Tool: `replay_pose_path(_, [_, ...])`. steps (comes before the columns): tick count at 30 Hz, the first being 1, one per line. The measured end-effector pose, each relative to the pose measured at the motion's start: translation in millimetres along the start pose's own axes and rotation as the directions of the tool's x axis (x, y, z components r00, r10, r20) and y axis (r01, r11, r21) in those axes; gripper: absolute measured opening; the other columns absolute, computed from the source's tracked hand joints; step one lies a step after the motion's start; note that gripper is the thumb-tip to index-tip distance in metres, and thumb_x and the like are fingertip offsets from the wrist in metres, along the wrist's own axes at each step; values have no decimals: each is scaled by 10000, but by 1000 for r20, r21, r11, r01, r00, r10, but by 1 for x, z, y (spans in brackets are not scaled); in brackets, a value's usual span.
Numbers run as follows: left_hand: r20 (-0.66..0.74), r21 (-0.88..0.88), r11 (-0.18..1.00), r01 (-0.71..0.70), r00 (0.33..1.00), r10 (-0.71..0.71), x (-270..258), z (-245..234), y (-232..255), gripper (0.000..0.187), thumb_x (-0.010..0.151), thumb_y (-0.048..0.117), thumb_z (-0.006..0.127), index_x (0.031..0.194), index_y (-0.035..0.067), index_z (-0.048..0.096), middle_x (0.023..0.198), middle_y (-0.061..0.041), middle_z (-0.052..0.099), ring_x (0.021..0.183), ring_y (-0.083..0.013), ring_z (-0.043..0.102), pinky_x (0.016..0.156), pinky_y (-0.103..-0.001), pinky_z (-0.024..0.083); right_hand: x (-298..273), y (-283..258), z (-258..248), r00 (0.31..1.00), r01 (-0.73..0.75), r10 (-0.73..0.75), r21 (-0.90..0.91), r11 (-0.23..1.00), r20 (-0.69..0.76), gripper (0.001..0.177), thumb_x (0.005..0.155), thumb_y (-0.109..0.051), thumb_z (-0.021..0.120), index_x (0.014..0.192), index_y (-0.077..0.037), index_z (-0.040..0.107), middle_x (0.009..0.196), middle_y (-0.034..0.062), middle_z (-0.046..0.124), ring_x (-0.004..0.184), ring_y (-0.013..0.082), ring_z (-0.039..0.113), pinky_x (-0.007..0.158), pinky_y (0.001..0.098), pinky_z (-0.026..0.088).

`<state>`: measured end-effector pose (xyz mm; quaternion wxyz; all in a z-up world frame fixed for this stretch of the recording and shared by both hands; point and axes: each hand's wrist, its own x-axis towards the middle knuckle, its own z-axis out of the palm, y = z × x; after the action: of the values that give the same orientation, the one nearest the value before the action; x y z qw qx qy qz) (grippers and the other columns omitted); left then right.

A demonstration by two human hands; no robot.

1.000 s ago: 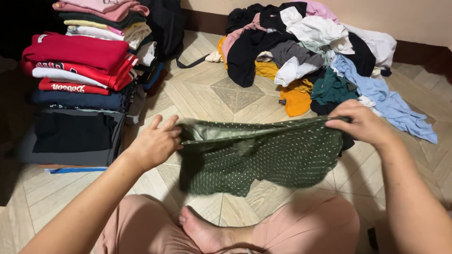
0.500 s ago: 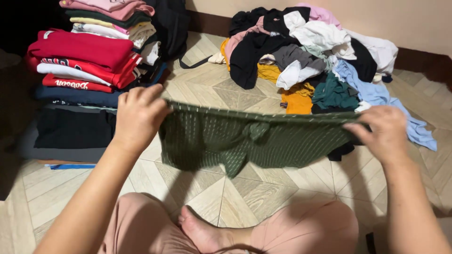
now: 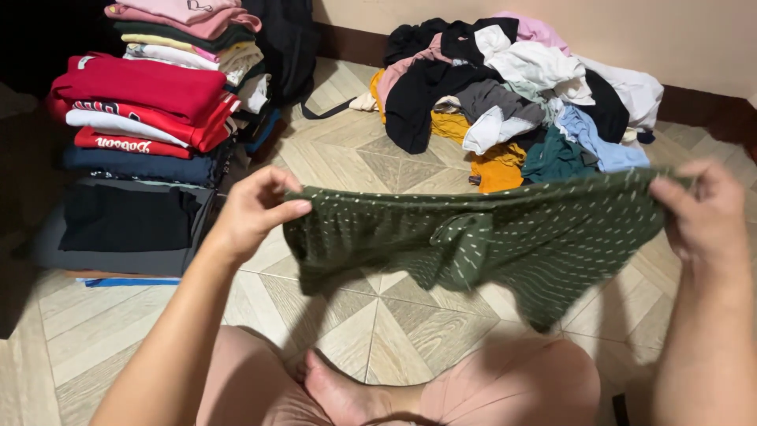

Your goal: Fold various pieces of clothing and stack them on the floor.

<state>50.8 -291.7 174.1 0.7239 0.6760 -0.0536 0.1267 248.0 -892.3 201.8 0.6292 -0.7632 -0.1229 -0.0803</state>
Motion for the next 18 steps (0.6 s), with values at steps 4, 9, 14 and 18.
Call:
replay_pose_path(4, [-59, 388, 919, 68, 997, -49, 17, 10, -41, 437, 777, 152, 852, 1181, 85, 699, 965, -11, 712, 909, -110, 631, 826, -284, 530, 29, -26, 67, 995, 57, -69, 174, 983, 67, 349, 931, -29, 760, 1249, -99, 633, 1087, 56, 717, 924, 134, 711, 783, 276, 611])
replay_pose_path(9, [-297, 694, 719, -42, 893, 339, 43, -14, -88, 309, 793, 117, 890, 1043, 5, 746, 997, -111, 712, 938, -173, 651, 849, -318, 523, 88, 50, 118, 979, -188, 187, 7, 982, 85, 270, 930, 22, 727, 1184, -26, 650, 1104, 111, 722, 916, 148, 677, 783, 284, 548])
replay_pose_path(14, [-341, 515, 838, -177, 855, 391, 19, -11, 28, 168, 927, 42, 748, 1088, 16, 709, 1010, -71, 730, 937, -118, 663, 868, -256, 533, 125, 43, 150, 982, -55, -9, 336, 940, 186, 246, 954, 66, 671, 1154, -61, 604, 1102, 57, 698, 974, 135, 684, 868, 273, 573])
replay_pose_path(18, [-53, 556, 789, -261, 936, 347, -33, -9, 73, 265, 840, -22, 629, 1083, 28, 722, 1052, -64, 748, 958, -136, 714, 876, -287, 584, 131, 54, 160, 938, -113, -15, 344, 932, 346, 276, 991, 80, 638, 1218, -72, 601, 1143, 97, 694, 994, 172, 672, 872, 295, 548])
